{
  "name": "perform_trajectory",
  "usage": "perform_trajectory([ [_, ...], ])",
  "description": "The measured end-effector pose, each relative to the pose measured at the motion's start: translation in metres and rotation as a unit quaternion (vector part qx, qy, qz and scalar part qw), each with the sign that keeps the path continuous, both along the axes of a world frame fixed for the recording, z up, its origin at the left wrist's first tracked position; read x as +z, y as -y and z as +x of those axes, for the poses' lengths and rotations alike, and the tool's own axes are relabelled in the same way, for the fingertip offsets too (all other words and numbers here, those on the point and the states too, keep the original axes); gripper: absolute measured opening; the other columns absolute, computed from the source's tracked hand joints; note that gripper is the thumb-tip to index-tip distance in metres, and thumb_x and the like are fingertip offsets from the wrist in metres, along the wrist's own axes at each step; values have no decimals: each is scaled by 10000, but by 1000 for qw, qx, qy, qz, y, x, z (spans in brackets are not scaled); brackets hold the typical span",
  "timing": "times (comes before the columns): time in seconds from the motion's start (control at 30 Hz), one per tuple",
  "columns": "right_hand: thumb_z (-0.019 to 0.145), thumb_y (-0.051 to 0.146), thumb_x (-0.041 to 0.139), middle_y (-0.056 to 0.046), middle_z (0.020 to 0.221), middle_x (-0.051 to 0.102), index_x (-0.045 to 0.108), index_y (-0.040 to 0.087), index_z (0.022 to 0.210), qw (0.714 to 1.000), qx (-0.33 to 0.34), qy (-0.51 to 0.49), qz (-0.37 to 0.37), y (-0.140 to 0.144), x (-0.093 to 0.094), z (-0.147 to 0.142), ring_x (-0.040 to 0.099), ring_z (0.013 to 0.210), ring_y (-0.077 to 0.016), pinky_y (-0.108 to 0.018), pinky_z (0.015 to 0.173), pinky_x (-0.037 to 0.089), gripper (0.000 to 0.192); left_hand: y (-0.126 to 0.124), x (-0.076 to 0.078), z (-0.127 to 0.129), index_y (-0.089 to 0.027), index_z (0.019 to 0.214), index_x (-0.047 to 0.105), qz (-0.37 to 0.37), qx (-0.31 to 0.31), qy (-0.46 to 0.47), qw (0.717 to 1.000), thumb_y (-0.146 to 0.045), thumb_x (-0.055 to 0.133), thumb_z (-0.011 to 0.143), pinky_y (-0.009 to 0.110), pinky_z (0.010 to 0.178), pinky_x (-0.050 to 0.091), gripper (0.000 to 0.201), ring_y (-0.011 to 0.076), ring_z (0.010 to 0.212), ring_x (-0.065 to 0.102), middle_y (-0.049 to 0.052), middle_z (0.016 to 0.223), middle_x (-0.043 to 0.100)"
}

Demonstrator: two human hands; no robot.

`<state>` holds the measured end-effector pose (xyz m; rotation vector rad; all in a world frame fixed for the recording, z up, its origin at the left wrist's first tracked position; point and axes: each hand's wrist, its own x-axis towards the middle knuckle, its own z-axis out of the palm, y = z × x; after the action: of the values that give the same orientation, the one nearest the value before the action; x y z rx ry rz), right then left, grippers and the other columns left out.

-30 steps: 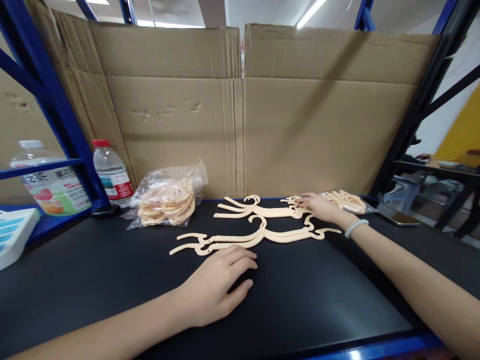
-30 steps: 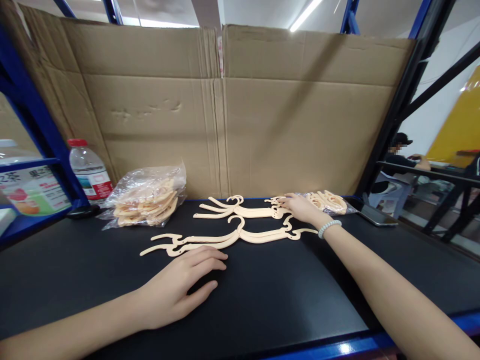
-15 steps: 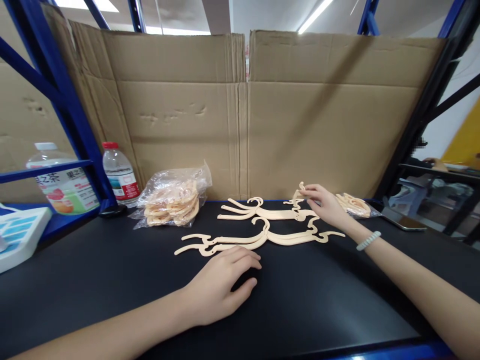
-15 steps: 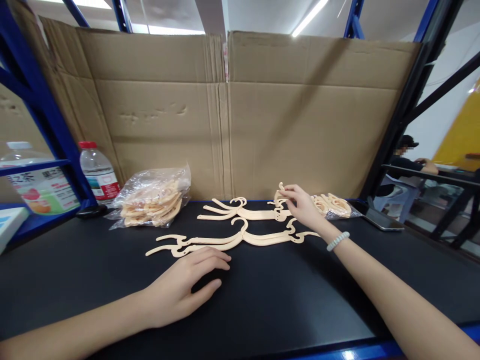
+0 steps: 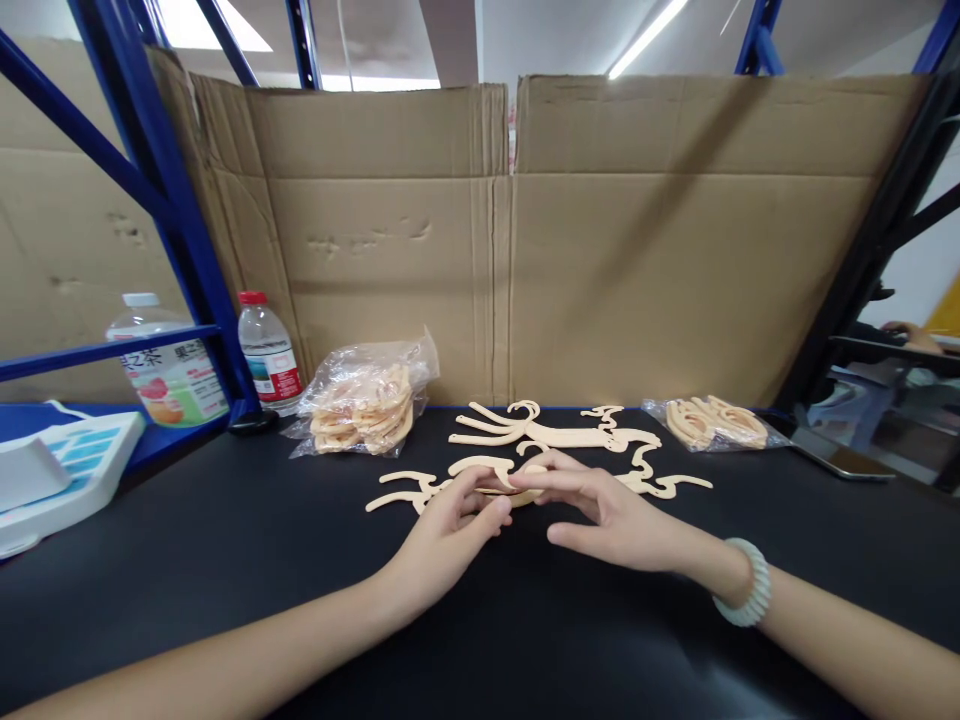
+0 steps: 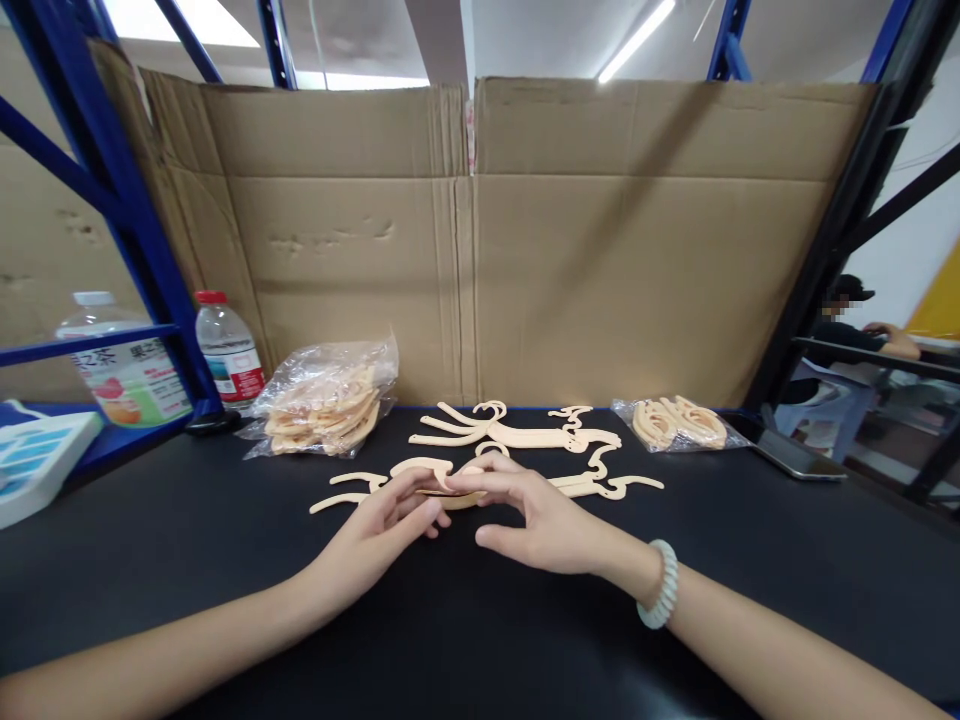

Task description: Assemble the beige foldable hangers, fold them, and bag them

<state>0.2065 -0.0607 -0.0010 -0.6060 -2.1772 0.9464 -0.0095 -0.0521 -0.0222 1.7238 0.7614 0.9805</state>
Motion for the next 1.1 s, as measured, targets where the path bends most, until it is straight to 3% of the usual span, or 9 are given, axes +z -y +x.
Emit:
perform_trajectory([
  [0.27,838,171,625,-53,1325,479,444,313,1377,997,32,61,43,7,10,1,432,1253,-202,-415,1088,312,586,1,9,2,-158,884,564,-39,43,17,998,-447,604,836,284,702,478,296,122,717,565,13,838,579],
  [0.4,835,199,636,-58,1341,499,517,274,1313,996,30,69,45,4,9,4,455,1251,-195,-386,1074,342,499,2,8,2,-155,823,536,-74,71,40,994,-429,634,813,276,689,467,291,121,703,561,-3,752,567],
  [0.47,857,222,606,-60,1296,550,587,248,1220,996,-15,71,60,-5,6,11,502,1207,-194,-379,1041,386,364,2,7,2,-165,803,497,-100,84,72,989,-420,626,814,281,688,475,286,120,697,573,-8,748,571],
  [0.53,887,218,545,-70,1205,614,630,223,1123,984,-106,84,112,-19,1,25,553,1139,-202,-397,1004,422,250,1,6,2,-174,783,461,-124,100,96,982,-396,611,818,285,689,482,270,121,689,586,-4,752,594],
  [0.63,872,171,498,-99,1047,669,651,192,1038,927,-241,161,240,-46,-9,54,594,1030,-245,-460,948,451,227,0,6,2,-182,767,431,-145,122,102,977,-357,584,824,269,655,468,240,114,644,582,9,729,633],
  [0.73,850,141,472,-118,1044,672,653,171,1040,882,-305,230,276,-67,-19,79,592,1030,-269,-465,912,478,264,-1,6,1,-184,774,424,-151,125,106,975,-359,569,832,242,599,437,235,97,578,549,-2,680,631],
  [0.87,845,162,505,-124,1034,671,657,157,1049,860,-328,288,266,-80,-28,92,579,1042,-283,-454,899,480,254,-2,5,1,-181,783,436,-140,123,111,976,-398,590,825,227,580,422,269,88,568,535,-15,666,614],
  [1.1,840,206,562,-90,858,648,645,179,819,860,-330,287,261,-87,-31,88,577,939,-267,-424,842,471,91,-8,6,-4,-177,839,469,-114,138,157,971,-413,684,763,221,617,442,328,84,606,535,-21,695,609],
])
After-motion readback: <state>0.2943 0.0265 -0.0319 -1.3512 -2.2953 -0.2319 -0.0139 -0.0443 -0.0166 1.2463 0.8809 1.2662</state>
